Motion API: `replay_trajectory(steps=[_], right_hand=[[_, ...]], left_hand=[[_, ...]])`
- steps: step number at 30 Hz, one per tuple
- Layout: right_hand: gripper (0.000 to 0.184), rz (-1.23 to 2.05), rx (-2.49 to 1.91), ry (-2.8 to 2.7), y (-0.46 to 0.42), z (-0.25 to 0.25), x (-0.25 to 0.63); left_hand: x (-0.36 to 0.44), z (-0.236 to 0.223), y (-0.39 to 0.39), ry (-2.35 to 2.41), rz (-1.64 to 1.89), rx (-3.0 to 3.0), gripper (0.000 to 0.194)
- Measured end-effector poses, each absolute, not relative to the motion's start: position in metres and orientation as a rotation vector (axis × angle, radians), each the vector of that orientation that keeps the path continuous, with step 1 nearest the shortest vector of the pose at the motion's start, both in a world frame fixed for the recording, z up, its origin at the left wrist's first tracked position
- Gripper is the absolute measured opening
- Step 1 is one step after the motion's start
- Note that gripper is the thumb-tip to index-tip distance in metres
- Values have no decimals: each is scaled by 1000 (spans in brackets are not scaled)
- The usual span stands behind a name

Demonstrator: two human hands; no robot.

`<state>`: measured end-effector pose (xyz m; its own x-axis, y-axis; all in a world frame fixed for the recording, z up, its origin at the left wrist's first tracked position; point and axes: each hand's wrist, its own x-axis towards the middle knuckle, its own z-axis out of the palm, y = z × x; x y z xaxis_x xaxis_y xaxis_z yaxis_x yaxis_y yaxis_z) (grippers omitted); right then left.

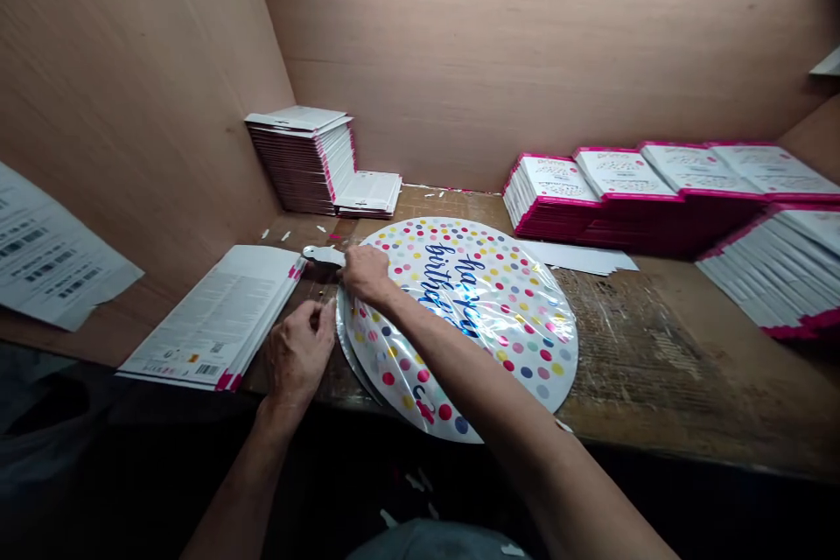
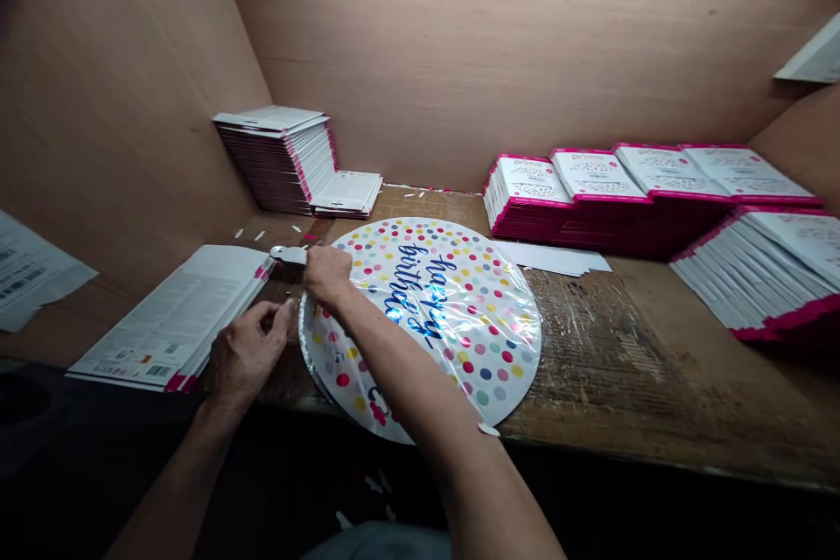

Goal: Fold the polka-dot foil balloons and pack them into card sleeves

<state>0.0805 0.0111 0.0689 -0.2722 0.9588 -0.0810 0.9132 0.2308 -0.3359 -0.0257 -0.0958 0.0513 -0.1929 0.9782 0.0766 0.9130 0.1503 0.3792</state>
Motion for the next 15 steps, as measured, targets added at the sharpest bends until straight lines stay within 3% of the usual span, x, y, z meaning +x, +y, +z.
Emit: replay_trajectory(steps=[3, 10, 15], right_hand=[[29, 578, -1872, -2188, 12, 58, 97], [14, 862, -1823, -1888, 10, 45, 110], [26, 882, -1720, -1613, -6, 42, 134]], left_hand=[[-23, 57, -63, 2161, 576, 1964, 43], [-15, 52, -4, 1981, 119, 2163, 38], [-19, 36, -9, 2033, -56, 2244, 55]])
